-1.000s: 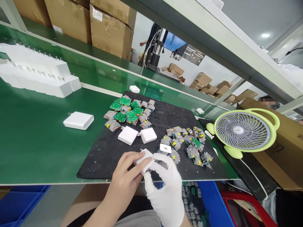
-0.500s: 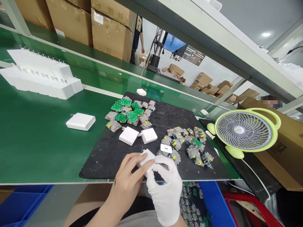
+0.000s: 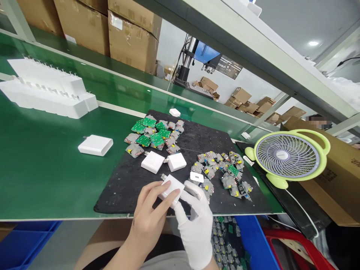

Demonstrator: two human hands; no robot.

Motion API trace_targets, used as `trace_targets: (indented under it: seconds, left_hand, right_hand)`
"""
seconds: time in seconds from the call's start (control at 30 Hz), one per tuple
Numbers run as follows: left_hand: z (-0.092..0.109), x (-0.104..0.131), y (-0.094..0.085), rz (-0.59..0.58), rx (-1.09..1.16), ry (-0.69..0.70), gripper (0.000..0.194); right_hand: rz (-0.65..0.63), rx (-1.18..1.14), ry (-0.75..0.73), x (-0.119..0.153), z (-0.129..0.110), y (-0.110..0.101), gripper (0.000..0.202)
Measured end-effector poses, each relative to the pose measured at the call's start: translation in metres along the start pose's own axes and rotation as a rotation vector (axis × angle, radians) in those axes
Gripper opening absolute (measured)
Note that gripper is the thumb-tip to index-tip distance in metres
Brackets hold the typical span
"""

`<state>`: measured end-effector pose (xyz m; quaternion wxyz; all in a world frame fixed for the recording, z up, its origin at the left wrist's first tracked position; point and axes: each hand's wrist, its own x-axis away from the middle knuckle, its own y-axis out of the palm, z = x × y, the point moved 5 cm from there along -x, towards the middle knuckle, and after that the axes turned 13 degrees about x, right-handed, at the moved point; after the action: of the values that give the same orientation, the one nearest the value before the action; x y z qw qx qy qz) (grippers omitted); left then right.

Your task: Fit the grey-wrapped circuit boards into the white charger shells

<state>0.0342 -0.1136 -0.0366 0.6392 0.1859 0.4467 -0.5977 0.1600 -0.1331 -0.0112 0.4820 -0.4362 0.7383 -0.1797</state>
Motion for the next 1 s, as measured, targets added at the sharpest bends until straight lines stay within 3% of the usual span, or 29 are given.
trace_targets:
  seconds: [0.2,0.37,0.5,0.6,0.73,0.9,1.0]
  left_hand:
    - [0.001,0.004,0.001,-0.005,-0.035,0.046,0.050]
    - [0.003,0.003,0.001,0.016,-0.070,0.070,0.049]
    - [0.003,0.003,0.001,0.029,-0.098,0.075,0.054]
    - [0.003,0.003,0.001,0.031,-0.089,0.081,0.058]
    - [0.003,0.002,0.001,-0.006,-0.071,0.017,0.064]
    - [-0.002,0.000,-0.007,0.048,-0.115,0.007,0.054]
    - [-0.010,0.002,-0.007,0.051,-0.201,0.145,0.042]
  right_hand:
    - [0.103,0.027,-0.052,-0.004,-0.006,-0.007,0.016]
    - [0.126,-0.013,-0.011,0.000,0.004,-0.009,0.014]
    - [0.014,-0.273,0.100,0.006,0.012,-0.001,0.013]
    - [-0.084,-0.464,0.174,0.009,0.012,0.010,0.031]
    - [-0.013,-0.288,0.138,0.011,0.014,0.011,0.033]
    - [0.048,-0.200,0.083,0.001,0.026,-0.007,0.022]
    - [0.123,-0.202,0.037,-0.019,0.034,-0.033,0.020]
